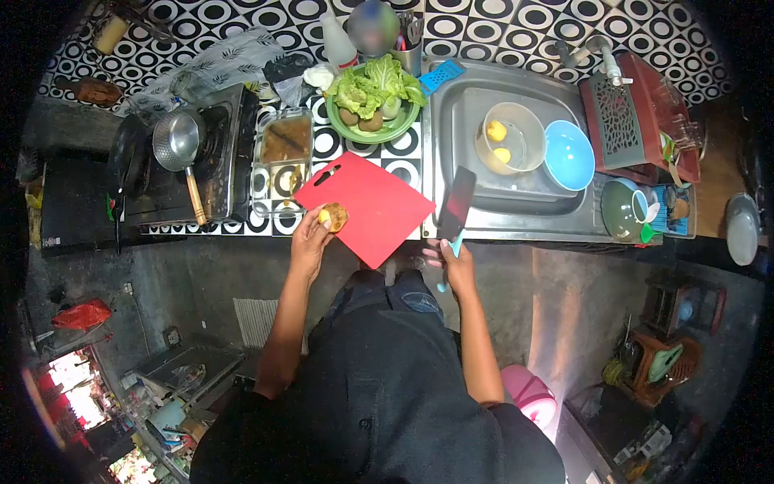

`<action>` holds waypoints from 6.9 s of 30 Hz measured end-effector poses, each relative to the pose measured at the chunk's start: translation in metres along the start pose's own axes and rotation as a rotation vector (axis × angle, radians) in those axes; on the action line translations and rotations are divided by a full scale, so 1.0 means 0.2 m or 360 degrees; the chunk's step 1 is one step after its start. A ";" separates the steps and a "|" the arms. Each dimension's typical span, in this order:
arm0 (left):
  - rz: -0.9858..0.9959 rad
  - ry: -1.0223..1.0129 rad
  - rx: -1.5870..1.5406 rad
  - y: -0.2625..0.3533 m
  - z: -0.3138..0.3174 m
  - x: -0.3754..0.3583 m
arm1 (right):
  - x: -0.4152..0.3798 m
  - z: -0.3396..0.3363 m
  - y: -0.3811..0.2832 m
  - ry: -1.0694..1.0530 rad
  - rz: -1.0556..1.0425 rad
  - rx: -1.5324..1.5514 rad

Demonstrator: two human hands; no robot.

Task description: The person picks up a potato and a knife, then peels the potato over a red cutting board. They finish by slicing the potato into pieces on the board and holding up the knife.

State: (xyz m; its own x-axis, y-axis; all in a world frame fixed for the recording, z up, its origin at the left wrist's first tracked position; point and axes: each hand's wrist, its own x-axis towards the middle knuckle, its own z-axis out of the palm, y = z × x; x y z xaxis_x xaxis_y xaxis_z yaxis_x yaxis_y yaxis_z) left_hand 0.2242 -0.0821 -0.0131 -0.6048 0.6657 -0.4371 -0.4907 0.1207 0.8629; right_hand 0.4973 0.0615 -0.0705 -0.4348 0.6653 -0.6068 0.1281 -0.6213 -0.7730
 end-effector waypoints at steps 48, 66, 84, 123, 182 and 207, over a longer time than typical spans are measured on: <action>0.1000 -0.0236 0.1255 -0.39 0.08 0.50 | -0.03 0.57 -0.02 0.0074 -0.0829 -0.1528; 0.1099 -0.0207 0.1448 -0.45 0.09 0.50 | -0.02 0.61 -0.02 0.0138 -0.0787 -0.1525; 0.1181 -0.0255 0.1501 -0.46 0.08 0.49 | 0.01 0.55 -0.06 0.0003 -0.0698 -0.1371; 0.1359 -0.0377 0.1634 -0.47 0.20 0.55 | 0.09 0.46 0.18 0.0186 -0.0431 -0.0593; 0.1396 0.0065 0.1715 -0.56 0.34 0.47 | 0.24 0.36 -0.07 -0.0171 -0.0551 -0.0962; 0.1364 0.0037 0.1708 -0.58 0.33 0.48 | 0.39 0.29 0.02 -0.0294 -0.0390 -0.0879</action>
State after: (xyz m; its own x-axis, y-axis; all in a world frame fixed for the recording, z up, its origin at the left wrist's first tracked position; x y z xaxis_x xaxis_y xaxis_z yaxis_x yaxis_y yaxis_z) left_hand 0.2640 0.0159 -0.1384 -0.4853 0.8089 0.3320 0.7531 0.1938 0.6288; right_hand 0.4123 0.0867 -0.1111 -0.6501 0.6482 -0.3965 0.4252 -0.1221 -0.8968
